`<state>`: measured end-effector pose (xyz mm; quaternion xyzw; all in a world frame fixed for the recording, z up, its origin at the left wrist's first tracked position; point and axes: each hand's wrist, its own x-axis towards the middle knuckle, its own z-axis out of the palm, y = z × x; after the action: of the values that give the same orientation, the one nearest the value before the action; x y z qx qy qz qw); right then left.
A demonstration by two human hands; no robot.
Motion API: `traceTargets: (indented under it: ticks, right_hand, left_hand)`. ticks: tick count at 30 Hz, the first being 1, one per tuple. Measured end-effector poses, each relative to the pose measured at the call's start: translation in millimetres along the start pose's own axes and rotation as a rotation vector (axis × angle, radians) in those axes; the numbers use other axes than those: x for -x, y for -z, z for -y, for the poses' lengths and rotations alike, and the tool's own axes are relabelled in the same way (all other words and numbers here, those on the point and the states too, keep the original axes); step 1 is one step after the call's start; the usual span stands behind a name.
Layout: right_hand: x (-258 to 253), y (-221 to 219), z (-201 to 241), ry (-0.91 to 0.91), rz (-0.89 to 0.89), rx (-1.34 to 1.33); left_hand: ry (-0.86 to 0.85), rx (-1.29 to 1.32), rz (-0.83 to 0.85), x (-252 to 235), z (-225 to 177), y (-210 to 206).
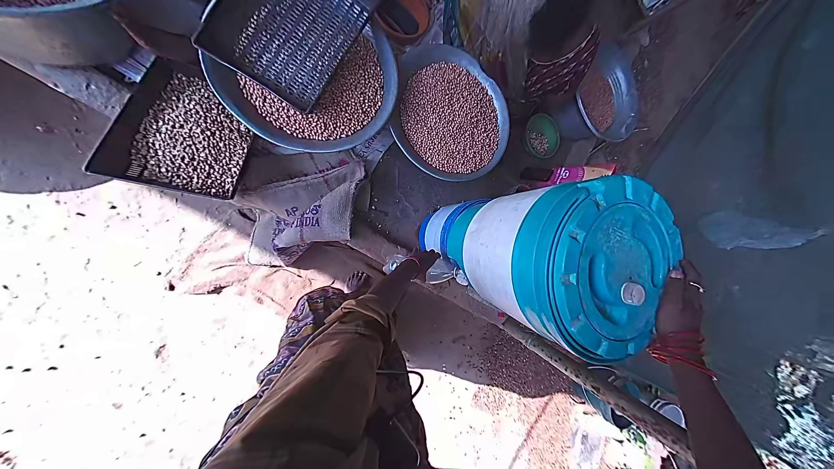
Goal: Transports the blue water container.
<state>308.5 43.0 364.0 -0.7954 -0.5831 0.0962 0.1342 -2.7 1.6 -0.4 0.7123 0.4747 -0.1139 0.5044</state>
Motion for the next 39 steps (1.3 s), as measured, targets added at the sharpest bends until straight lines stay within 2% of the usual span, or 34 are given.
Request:
traceTargets:
  ticks: [11, 21, 25, 28, 39]
  right_hand:
    - [-1, 0, 1, -0.044, -0.003, 0.028]
    - [-1, 0, 0, -0.004, 0.009, 0.067]
    - [-1, -1, -1, -0.002, -0.005, 0.05]
    - [-2, -1, -3, -0.001, -0.008, 0.048]
    - [-4, -1, -5, -0.024, -0.017, 0.021]
  left_hand:
    - [0.007, 0.027, -0.027, -4, 3, -8]
    - [-0.017, 0.048, -0.041, -5, 4, -9]
    - [0.016, -0.016, 0.081, 14, -13, 14]
    - [-0.013, 0.025, -0.029, -7, 3, -7]
    - [0.008, -0.031, 0.017, -9, -3, -1]
